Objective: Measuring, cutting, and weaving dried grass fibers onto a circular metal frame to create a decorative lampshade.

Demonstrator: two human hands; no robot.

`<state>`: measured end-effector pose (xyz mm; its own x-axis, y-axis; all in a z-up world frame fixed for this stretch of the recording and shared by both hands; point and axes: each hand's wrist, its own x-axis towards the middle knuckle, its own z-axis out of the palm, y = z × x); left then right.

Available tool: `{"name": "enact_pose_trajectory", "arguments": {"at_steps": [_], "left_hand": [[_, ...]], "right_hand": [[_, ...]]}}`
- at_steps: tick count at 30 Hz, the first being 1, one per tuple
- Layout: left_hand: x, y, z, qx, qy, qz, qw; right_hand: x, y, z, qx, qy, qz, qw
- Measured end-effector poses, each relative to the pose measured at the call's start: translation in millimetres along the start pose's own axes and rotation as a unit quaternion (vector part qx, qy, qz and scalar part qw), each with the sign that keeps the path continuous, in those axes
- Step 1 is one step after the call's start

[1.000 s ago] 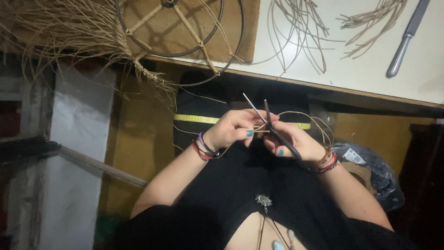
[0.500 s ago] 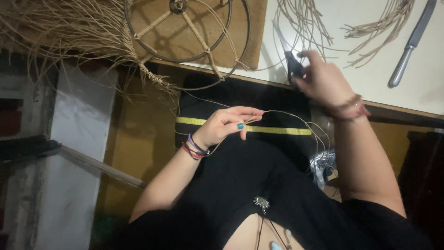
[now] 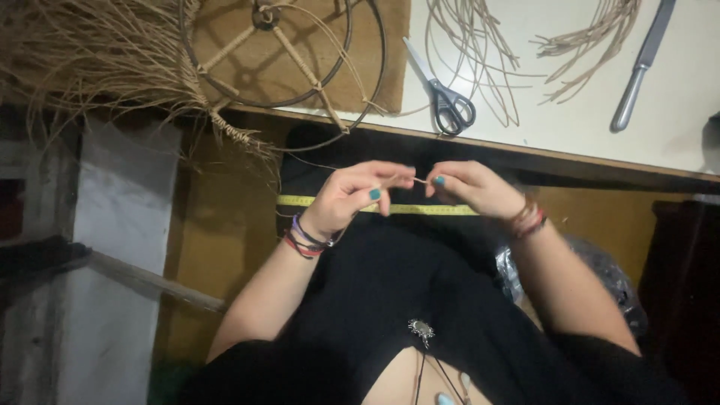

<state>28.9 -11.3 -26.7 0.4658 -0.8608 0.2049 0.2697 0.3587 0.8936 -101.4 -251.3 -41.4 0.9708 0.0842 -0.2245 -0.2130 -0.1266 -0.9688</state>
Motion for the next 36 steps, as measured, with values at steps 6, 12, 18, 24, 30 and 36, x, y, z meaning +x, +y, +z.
{"name": "enact_pose_trajectory", "arguments": {"at_steps": [6,12,18,24,30,36], "left_hand": [[3,-27,33,0.111,0.259,0.040,0.959],[11,-26,59,0.125,0.321,0.049,0.937],[7,-25,52,0.247,0.285,0.029,0.926],[8,-28,54,0.228,0.260,0.026,0.938],[13,-48,55,0.117,0.261,0.000,0.958],[30,-48,50,-0.212,0.341,-0.024,0.915]], "right_hand": [[-9,5,65,0.214,0.267,-0.021,0.939],[7,-3,93,0.107,0.285,-0.099,0.947],[0,-11,86,-0.041,0.273,-0.104,0.955],[-2,-16,82,-0.087,0.252,-0.114,0.957],[9,-28,74,-0.010,0.224,-0.114,0.968],[8,-23,69,0.090,0.143,-0.045,0.985]]}}
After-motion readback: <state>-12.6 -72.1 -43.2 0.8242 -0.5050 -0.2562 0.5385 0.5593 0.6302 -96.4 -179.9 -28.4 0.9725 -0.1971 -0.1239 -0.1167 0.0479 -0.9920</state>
